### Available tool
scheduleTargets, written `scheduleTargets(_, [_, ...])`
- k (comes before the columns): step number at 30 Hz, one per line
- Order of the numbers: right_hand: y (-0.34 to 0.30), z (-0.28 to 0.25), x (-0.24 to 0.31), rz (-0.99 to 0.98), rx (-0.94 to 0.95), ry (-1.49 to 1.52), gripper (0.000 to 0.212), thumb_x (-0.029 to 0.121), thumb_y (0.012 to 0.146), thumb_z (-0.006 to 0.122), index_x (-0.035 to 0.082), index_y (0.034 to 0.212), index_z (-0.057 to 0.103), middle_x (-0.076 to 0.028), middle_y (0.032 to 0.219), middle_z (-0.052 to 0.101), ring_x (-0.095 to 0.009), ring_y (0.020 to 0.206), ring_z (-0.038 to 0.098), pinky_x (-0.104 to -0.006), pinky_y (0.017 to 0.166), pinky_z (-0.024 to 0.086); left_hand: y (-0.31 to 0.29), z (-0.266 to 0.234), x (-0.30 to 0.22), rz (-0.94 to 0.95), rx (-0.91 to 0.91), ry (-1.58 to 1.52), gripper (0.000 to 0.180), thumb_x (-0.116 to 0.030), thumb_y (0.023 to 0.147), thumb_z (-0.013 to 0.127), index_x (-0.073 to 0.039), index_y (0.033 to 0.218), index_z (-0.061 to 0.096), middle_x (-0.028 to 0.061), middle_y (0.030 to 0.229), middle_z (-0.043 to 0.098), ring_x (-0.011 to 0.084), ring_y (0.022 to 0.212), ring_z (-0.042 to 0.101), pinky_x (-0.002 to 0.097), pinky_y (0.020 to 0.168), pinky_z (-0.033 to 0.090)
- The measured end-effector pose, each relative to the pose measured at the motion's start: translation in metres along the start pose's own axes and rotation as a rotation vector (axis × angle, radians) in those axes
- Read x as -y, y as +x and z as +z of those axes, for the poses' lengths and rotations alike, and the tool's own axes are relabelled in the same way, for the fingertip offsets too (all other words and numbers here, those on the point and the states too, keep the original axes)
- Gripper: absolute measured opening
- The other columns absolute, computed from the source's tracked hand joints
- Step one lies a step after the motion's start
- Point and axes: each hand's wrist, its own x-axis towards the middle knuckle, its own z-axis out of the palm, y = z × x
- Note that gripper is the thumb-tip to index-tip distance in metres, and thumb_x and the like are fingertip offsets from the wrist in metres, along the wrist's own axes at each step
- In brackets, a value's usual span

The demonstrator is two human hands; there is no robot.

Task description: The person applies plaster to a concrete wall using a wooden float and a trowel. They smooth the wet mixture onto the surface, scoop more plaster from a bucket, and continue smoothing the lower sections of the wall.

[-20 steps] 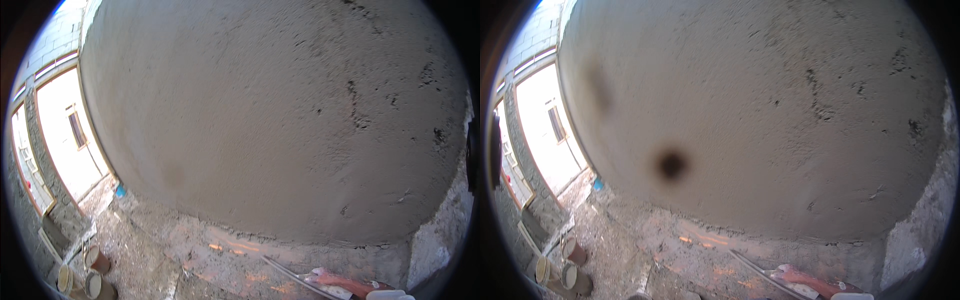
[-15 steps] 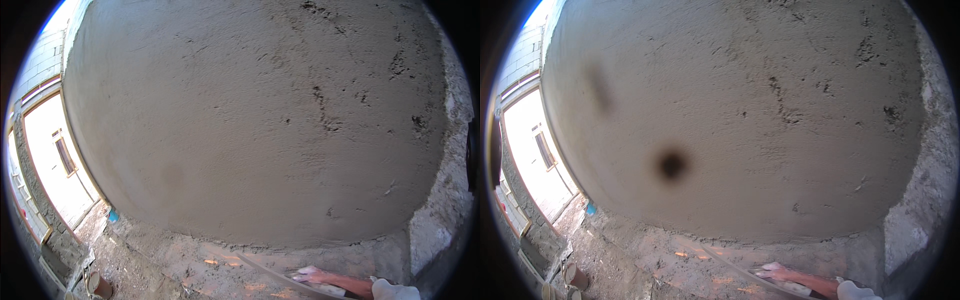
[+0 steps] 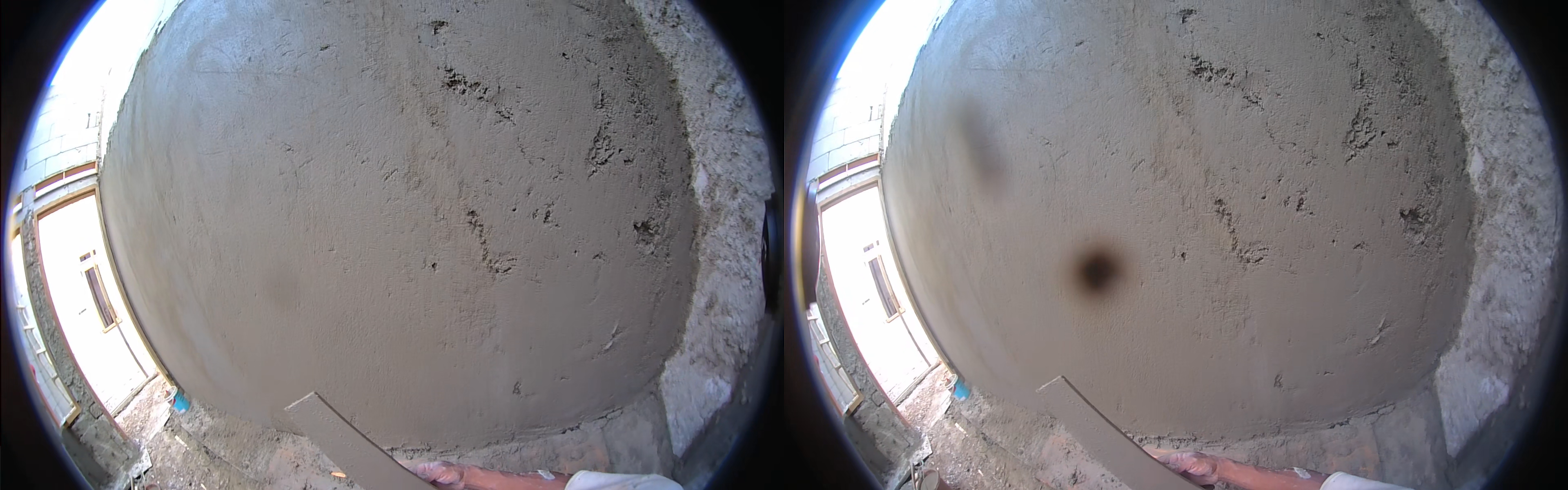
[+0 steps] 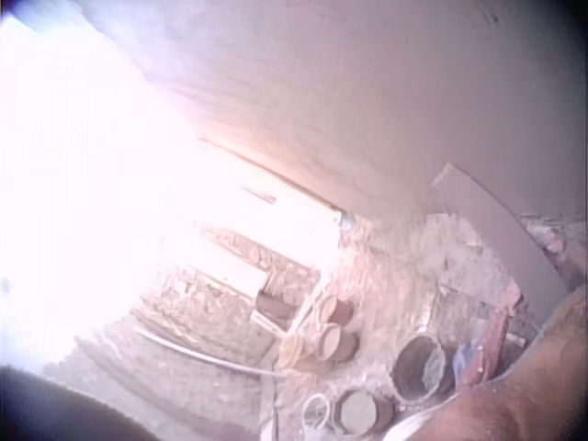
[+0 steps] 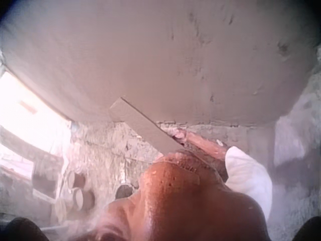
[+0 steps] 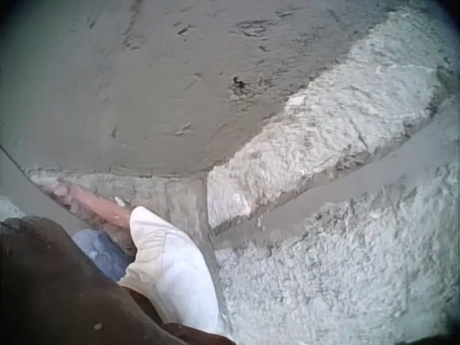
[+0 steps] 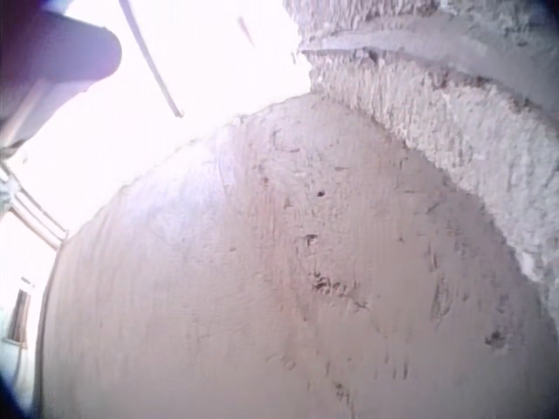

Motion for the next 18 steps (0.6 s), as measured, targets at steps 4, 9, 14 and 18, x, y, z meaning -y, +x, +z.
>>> scheduleTargets(4, [0.018, 0.005, 0.014, 0.051, 0.031, -0.27, 0.052, 0.017, 0.102, 0.062, 0.008, 0.152, 0.049, -0.009, 0.149, 0.057, -0.022, 0.136, 0.053, -0.0366, 0.113, 0.042, 0.015, 0.007, -0.001, 0.007, -0.047, -0.051, 0.043, -0.028, 0.099, 0.061, -0.005, 0.135, 0.057, 0.0176, 0.128, 0.063, 0.0293, 0.114, 0.063, 0.0407, 0.099, 0.05])
scheduleTargets(9, [0.015, -0.005, 0.072, -0.007, -0.028, -0.871, 0.049, 0.019, 0.102, 0.062, 0.009, 0.149, 0.054, -0.01, 0.147, 0.058, -0.022, 0.134, 0.055, -0.0381, 0.112, 0.045, 0.039, 0.028, 0.013, 0.006, -0.134, -0.2, 0.041, -0.031, 0.101, 0.061, -0.004, 0.132, 0.059, 0.0156, 0.123, 0.065, 0.0272, 0.11, 0.065, 0.04, 0.095, 0.052])
scheduleTargets(14, [0.001, 0.031, 0.222, -0.694, -0.361, -2.013, 0.05, 0.034, 0.094, 0.073, 0.008, 0.136, 0.064, -0.017, 0.131, 0.067, -0.032, 0.124, 0.062, -0.0465, 0.107, 0.05, 0.049, 0.012, 0.029, -0.023, -0.306, -0.397, 0.041, -0.034, 0.102, 0.061, -0.004, 0.129, 0.061, 0.0135, 0.119, 0.067, 0.0251, 0.106, 0.066, 0.0392, 0.092, 0.054])
scheduleTargets(18, [-0.007, 0.095, 0.374, -1.143, -0.47, -2.276, 0.05, 0.018, 0.088, 0.077, 0.006, 0.134, 0.064, -0.017, 0.134, 0.066, -0.032, 0.132, 0.058, -0.0458, 0.111, 0.049, 0.064, -0.004, 0.033, -0.064, -0.455, -0.701, 0.041, -0.037, 0.103, 0.061, -0.003, 0.126, 0.063, 0.0119, 0.115, 0.069, 0.0234, 0.103, 0.068, 0.0386, 0.089, 0.055])
